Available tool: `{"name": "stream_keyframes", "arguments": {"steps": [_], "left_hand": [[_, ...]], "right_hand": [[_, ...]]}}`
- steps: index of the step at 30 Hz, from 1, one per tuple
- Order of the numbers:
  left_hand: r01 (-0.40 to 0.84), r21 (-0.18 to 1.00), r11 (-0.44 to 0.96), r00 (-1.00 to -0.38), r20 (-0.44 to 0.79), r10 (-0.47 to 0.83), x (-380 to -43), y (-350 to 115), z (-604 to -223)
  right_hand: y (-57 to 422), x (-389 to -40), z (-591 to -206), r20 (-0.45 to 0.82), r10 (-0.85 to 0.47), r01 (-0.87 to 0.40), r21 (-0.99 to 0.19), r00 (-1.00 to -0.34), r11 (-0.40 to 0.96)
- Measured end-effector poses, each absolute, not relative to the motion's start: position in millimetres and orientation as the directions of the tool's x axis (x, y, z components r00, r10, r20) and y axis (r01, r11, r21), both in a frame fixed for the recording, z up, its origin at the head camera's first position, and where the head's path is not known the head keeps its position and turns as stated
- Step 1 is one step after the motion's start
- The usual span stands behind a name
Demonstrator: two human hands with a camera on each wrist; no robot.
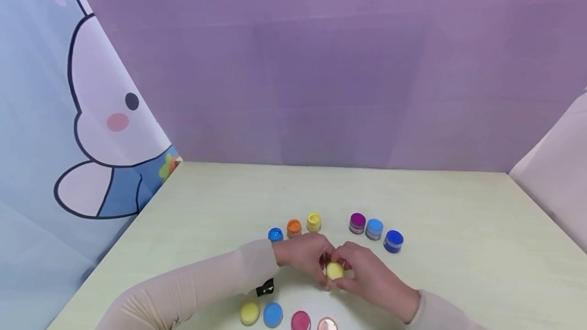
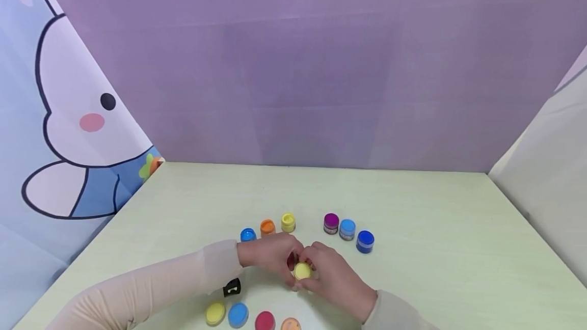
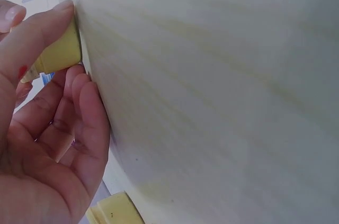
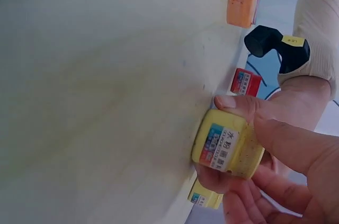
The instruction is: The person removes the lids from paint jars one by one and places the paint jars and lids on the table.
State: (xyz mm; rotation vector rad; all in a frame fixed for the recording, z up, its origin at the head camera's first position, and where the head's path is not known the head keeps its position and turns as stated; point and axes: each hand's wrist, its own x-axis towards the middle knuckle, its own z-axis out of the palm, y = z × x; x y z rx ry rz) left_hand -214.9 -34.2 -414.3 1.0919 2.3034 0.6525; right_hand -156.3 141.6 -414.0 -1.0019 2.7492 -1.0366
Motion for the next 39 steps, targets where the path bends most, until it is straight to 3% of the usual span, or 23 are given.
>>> {"name": "stream_keyframes", "arguments": {"steps": [8,17,22,29,39], "left_hand": [[0.551,0.598,0.582,-0.558,-0.254,0.79,-214.0,-33.0,-413.7],[0.551,0.579,0.6,-0.574,-0.259,0.777,-214.9,-32.8,-411.1],[0.576,0.569,0.587,-0.564,-0.243,0.789,-214.6,-33.0,-412.4],[0.58,0.594,0.558,-0.536,-0.239,0.81,-215.9,-33.2,-413.4],[0.545,0.606,0.579,-0.559,-0.252,0.79,-214.6,-33.3,-412.8]], "right_hand": [[149.2,-157.1,-413.5,0.229,-0.664,-0.64,-0.6,-0.712,0.479],[153.6,-160.3,-414.8,0.271,-0.693,-0.665,-0.635,-0.668,0.392],[149.4,-157.9,-417.7,0.282,-0.637,-0.641,-0.624,-0.718,0.447],[142.4,-156.0,-414.9,0.158,-0.522,-0.51,-0.564,-0.838,0.649],[137.1,-158.2,-408.0,0.112,-0.539,-0.488,-0.602,-0.835,0.632]]}}
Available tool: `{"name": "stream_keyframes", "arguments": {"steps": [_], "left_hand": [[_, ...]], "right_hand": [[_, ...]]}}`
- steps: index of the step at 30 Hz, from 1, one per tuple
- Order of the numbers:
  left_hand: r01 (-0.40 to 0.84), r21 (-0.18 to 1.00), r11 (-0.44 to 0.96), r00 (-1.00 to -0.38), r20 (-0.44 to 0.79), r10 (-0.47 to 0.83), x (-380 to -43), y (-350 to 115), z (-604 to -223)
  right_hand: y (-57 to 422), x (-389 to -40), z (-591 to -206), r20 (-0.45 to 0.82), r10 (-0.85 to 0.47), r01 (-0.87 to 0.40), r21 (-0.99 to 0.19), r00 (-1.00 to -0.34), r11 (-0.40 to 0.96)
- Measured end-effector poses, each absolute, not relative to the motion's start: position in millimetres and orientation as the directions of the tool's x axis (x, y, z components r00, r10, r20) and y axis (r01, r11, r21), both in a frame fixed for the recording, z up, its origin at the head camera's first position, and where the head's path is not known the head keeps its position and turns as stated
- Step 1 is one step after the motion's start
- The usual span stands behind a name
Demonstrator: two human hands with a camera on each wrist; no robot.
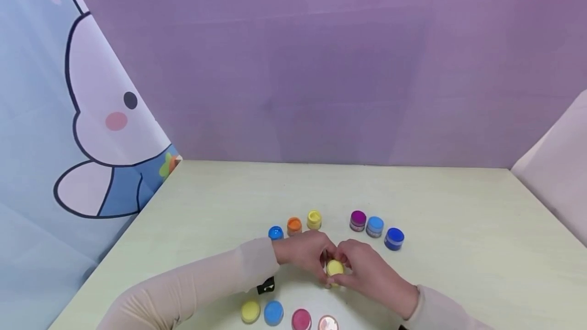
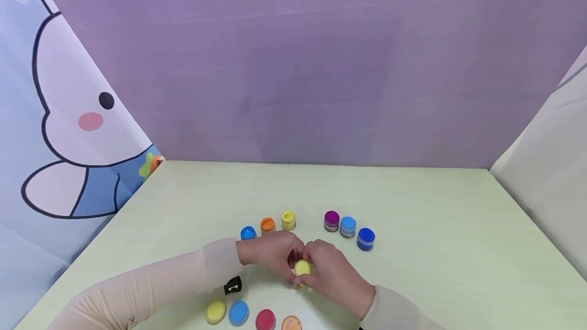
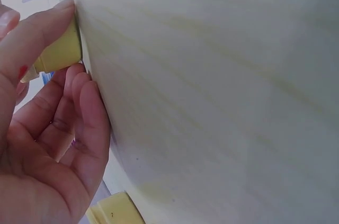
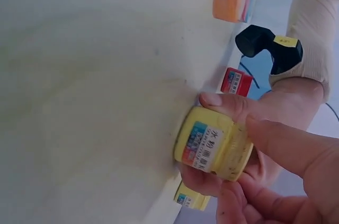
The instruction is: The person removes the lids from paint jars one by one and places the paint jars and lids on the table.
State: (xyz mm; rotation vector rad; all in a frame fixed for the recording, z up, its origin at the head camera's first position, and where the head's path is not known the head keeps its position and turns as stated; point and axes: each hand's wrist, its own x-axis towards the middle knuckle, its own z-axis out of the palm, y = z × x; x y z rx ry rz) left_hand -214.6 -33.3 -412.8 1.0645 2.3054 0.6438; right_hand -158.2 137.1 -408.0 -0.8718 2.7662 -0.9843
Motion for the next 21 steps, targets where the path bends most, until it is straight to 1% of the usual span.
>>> {"name": "stream_keyframes", "arguments": {"steps": [5,15,21], "left_hand": [[0.557,0.587,0.588,-0.57,-0.245,0.784,-214.0,-32.1,-412.6],[0.555,0.568,0.607,-0.58,-0.259,0.772,-215.7,-31.2,-413.7],[0.553,0.568,0.609,-0.583,-0.259,0.77,-216.1,-30.5,-416.4]], "right_hand": [[141.2,-159.1,-405.3,0.13,-0.608,-0.545,-0.615,-0.783,0.57],[148.8,-159.4,-409.6,0.206,-0.699,-0.663,-0.574,-0.684,0.481],[152.4,-159.0,-410.8,0.244,-0.712,-0.692,-0.569,-0.658,0.445]]}}
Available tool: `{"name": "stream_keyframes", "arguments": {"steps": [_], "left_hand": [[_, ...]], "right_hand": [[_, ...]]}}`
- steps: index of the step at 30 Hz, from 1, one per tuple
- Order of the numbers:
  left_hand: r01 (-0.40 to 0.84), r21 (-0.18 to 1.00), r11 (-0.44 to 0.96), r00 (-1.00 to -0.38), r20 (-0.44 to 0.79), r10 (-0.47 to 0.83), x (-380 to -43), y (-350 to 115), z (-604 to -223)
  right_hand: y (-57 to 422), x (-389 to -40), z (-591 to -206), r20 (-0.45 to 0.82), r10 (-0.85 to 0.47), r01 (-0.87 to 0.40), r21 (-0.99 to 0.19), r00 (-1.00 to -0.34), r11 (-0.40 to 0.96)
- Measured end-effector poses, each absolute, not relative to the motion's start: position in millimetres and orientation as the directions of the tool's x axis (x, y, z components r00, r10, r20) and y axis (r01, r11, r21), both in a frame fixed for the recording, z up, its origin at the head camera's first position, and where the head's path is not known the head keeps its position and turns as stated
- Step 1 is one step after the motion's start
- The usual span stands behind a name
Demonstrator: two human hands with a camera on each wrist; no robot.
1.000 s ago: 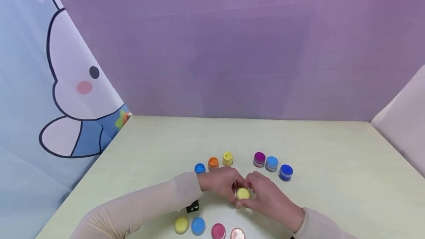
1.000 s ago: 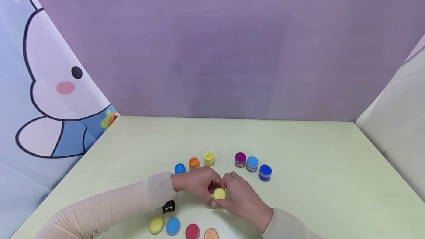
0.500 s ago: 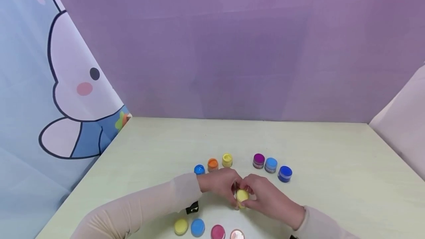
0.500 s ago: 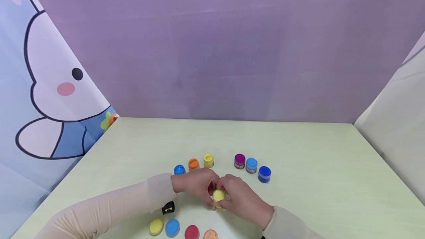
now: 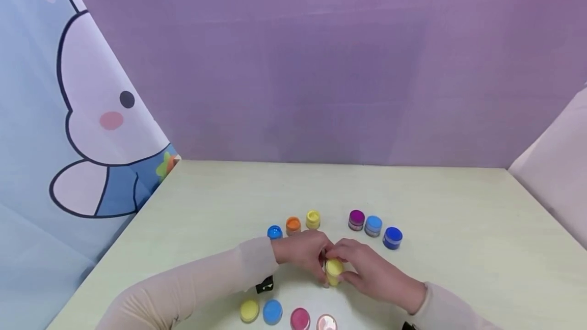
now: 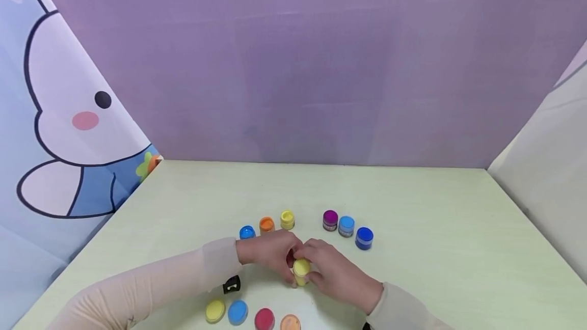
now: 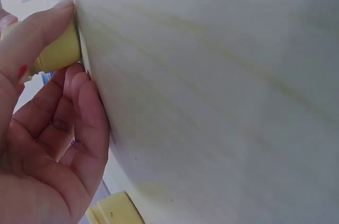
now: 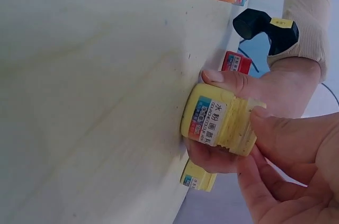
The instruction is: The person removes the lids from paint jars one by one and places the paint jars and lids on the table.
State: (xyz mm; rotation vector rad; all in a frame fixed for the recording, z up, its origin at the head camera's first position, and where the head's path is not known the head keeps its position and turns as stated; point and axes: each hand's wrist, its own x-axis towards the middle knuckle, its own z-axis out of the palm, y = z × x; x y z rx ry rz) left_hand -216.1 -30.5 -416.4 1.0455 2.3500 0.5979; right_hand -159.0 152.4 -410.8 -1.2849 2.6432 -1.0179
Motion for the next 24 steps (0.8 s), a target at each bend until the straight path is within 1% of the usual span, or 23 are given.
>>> {"name": "stream_keyframes", "arguments": {"steps": [5,13,16,20,24], "left_hand": [[0.573,0.564,0.594,-0.575,-0.24,0.782,-216.0,-31.7,-416.6],[0.601,0.583,0.547,-0.532,-0.22,0.818,-218.4,-32.9,-416.0],[0.606,0.587,0.538,-0.521,-0.218,0.825,-218.2,-33.3,-414.8],[0.608,0.578,0.545,-0.526,-0.221,0.821,-216.1,-33.8,-412.7],[0.599,0.575,0.557,-0.535,-0.23,0.813,-213.9,-34.8,-411.0]], "right_hand": [[155.5,-158.9,-409.2,0.255,-0.706,-0.684,-0.593,-0.661,0.426],[159.4,-151.6,-401.8,0.24,-0.694,-0.666,-0.598,-0.679,0.445],[160.5,-147.0,-399.6,0.244,-0.696,-0.674,-0.587,-0.676,0.449],[160.9,-140.0,-396.2,0.174,-0.685,-0.627,-0.603,-0.707,0.494],[159.7,-133.3,-394.0,0.035,-0.661,-0.531,-0.628,-0.75,0.569]]}}
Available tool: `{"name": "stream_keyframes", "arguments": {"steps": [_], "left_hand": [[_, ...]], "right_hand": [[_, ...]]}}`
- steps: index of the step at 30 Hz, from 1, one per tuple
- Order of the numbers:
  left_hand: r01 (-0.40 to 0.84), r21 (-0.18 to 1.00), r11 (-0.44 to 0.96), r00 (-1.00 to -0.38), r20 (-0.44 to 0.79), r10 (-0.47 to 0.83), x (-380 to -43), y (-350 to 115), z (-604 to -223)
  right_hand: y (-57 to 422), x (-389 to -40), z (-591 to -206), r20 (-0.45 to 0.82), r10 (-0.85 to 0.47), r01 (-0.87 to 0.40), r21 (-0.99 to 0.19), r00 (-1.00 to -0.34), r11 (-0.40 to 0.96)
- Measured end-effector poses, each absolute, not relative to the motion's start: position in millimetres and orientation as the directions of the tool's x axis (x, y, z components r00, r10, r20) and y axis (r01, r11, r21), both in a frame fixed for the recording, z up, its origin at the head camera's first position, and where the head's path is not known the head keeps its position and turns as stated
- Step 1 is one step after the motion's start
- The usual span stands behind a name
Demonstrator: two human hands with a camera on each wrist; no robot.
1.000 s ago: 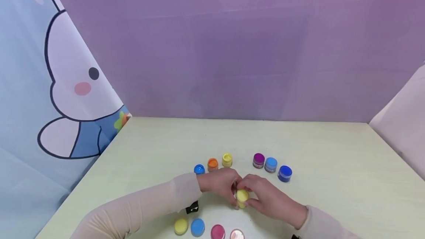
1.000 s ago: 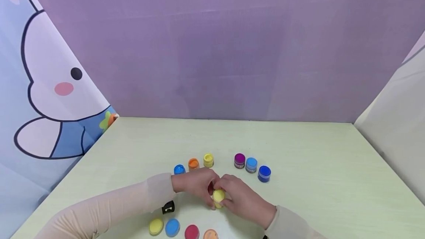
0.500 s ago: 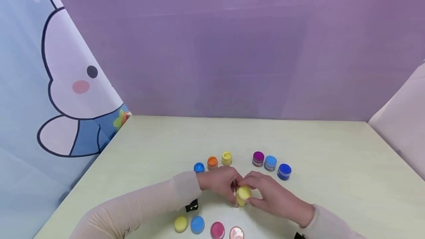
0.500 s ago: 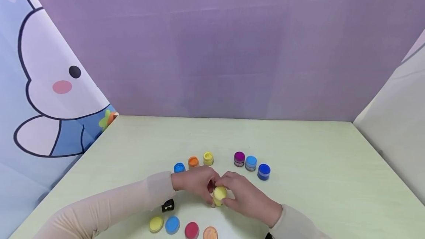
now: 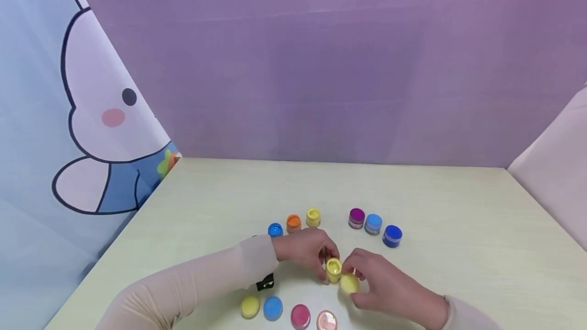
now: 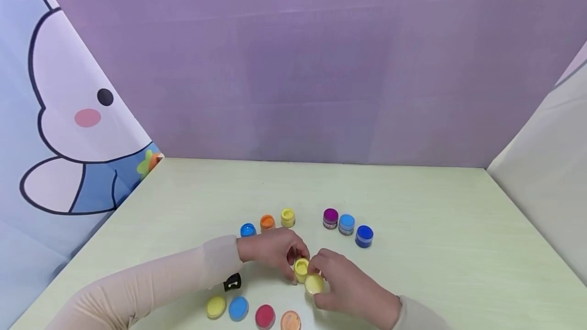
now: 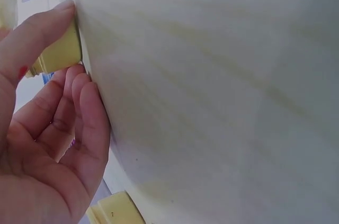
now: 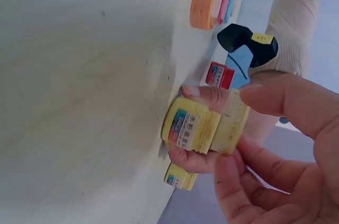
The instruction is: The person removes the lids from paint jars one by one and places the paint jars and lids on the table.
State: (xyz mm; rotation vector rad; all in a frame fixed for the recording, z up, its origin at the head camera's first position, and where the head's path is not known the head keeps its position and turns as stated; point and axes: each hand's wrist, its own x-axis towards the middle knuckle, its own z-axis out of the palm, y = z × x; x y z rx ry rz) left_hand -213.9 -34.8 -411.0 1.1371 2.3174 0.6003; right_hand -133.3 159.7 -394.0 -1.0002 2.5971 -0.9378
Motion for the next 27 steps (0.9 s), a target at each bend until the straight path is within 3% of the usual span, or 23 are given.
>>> {"name": "stream_keyframes", "arguments": {"steps": [11,27], "left_hand": [[0.6,0.578,0.553,-0.535,-0.225,0.815,-214.1,-34.5,-412.7],[0.598,0.588,0.544,-0.531,-0.217,0.819,-214.3,-36.8,-414.5]], "right_hand": [[156.6,-116.4,-396.7,-0.285,-0.623,-0.315,-0.669,-0.728,0.673],[151.9,-113.5,-405.7,-0.255,-0.69,-0.453,-0.593,-0.678,0.665]]}}
